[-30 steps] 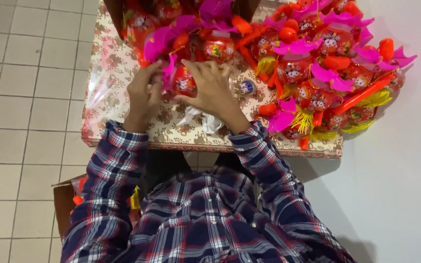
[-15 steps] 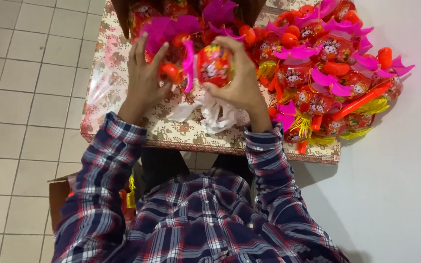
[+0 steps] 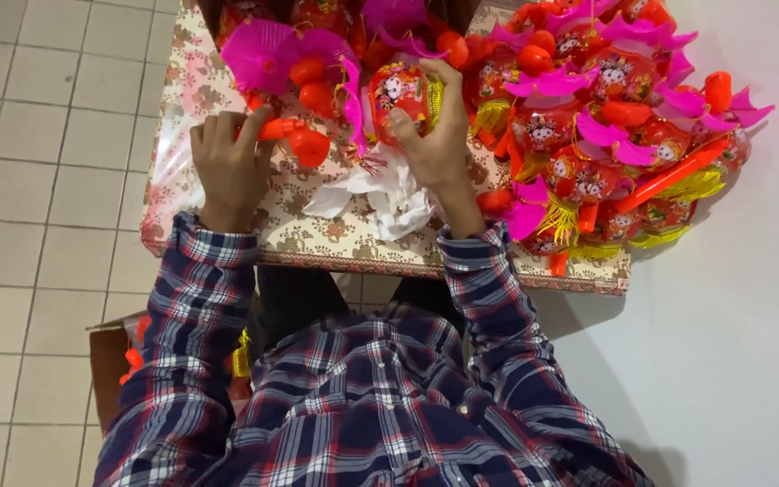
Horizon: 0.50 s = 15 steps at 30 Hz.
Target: Assembling decorative lanterns by cleaning components and attaching plastic handles.
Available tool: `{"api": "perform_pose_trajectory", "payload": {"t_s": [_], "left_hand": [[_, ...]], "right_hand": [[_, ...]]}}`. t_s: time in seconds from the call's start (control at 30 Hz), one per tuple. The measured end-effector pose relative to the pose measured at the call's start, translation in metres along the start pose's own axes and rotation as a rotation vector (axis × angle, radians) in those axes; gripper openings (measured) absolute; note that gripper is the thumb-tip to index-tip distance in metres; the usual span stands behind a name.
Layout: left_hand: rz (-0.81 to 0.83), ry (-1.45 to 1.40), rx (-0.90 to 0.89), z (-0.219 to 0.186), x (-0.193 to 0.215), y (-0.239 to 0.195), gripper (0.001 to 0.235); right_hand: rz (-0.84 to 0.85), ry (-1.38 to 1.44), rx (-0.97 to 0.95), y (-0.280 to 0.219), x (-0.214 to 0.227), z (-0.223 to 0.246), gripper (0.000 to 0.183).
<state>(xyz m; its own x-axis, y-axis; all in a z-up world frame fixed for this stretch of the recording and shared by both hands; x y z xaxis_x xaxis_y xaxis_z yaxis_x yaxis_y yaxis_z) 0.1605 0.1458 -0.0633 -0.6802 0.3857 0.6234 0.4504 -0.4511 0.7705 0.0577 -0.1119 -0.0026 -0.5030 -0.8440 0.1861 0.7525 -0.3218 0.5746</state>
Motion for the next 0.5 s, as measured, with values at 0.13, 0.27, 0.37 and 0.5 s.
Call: {"api": "perform_pose_trajectory", "payload": {"t_s": [0.13,0.27,0.37,0.5], "left_hand": [[0.137,0.049,0.019,0.004,-0.009,-0.008,0.040],[0.252,0.063,0.040,0.000,-0.025,-0.013,0.090],[0.102,-0.054,0.087,-0.001,-0.008,-0.010,0.069],[0.084,-0.067,0.181,-0.001,0.010,-0.005,0.042]], "right_hand": [[-0.107,0.246,0.036,-0.010,-0.001,-0.024,0.073],[-0.240,0.434,0.294,-0.012,0.012,-0.021,0.063],[-0.395,0.423,0.313,-0.018,0.024,-0.026,0.062],[-0.421,0.269,0.314,-0.014,0.023,-0.038,0.045]]}}
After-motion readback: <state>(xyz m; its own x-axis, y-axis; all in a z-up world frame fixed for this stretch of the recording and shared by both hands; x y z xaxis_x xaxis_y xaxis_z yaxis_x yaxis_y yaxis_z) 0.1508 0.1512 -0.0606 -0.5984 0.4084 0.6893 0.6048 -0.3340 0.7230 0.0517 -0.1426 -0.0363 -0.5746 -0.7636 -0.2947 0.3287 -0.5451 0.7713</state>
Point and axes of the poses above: each hand's wrist, its own y-axis towards the middle knuckle, its own x-axis out of the back of the hand, z = x × y, the point moved 6 cm from there along y, towards the middle knuckle, and after that the axes turned 15 degrees about y, right-handed, at the moved point
